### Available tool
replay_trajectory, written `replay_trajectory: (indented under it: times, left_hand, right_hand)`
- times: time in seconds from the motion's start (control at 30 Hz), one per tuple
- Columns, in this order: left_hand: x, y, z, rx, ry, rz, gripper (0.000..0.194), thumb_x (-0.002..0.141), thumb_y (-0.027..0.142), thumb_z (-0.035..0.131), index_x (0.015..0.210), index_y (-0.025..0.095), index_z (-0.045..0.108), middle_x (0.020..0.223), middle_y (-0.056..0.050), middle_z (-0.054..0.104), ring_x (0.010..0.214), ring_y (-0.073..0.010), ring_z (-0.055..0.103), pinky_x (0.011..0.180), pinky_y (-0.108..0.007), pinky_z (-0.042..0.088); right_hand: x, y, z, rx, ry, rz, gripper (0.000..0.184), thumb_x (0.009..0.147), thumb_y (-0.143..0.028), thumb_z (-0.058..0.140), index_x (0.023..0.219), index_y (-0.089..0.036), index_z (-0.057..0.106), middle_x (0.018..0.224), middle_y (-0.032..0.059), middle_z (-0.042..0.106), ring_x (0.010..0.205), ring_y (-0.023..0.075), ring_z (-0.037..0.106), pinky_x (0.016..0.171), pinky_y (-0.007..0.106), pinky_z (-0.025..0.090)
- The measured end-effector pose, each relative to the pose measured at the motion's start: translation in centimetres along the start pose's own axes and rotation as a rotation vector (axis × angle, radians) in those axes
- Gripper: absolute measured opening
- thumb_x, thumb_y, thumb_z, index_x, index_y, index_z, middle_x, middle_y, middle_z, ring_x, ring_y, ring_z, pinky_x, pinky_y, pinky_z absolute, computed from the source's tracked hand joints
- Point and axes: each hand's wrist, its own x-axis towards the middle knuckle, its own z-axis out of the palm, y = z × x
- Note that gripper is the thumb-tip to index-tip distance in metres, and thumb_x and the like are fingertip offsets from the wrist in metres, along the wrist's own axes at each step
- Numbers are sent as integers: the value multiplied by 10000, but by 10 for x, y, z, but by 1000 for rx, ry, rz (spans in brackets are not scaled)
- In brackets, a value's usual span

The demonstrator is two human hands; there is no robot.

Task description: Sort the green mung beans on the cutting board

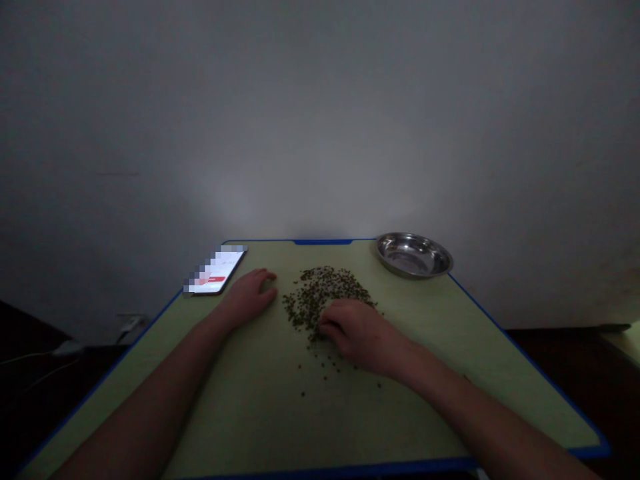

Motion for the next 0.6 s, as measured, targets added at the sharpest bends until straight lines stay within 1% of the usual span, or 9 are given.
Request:
replay_trajectory:
  times: [0.13,0.33,0.47,0.6]
  left_hand:
    - [0,0,0,6,-1,-10,408,803,300,479,1155,134,601,1207,-121,595,1136,-250,531,1016,-370,384]
    - [0,-1,1,6,8,-1,395,800,297,479,1136,134,607,1183,-124,604,1117,-244,541,1002,-361,396]
    - [0,-1,1,-11,2,4,392,795,293,479,1133,136,603,1180,-123,604,1099,-241,548,991,-367,403]
    - [0,-2,2,-13,11,-2,388,797,292,478,1130,137,604,1193,-125,601,1122,-245,539,1000,-368,395]
  right_hand:
    - [4,0,4,6,7,-7,152,869,-137,513,809,-168,649,780,31,642,727,148,558,686,261,394]
    - [3,11,2,-55,47,94,153,857,-134,522,786,-168,653,770,41,638,713,159,552,661,271,385]
    - [2,10,2,-41,31,67,168,872,-146,511,773,-168,645,751,33,626,693,150,539,647,265,380]
    - [6,7,4,-18,18,41,157,869,-145,521,797,-173,657,780,37,643,726,153,558,685,270,402]
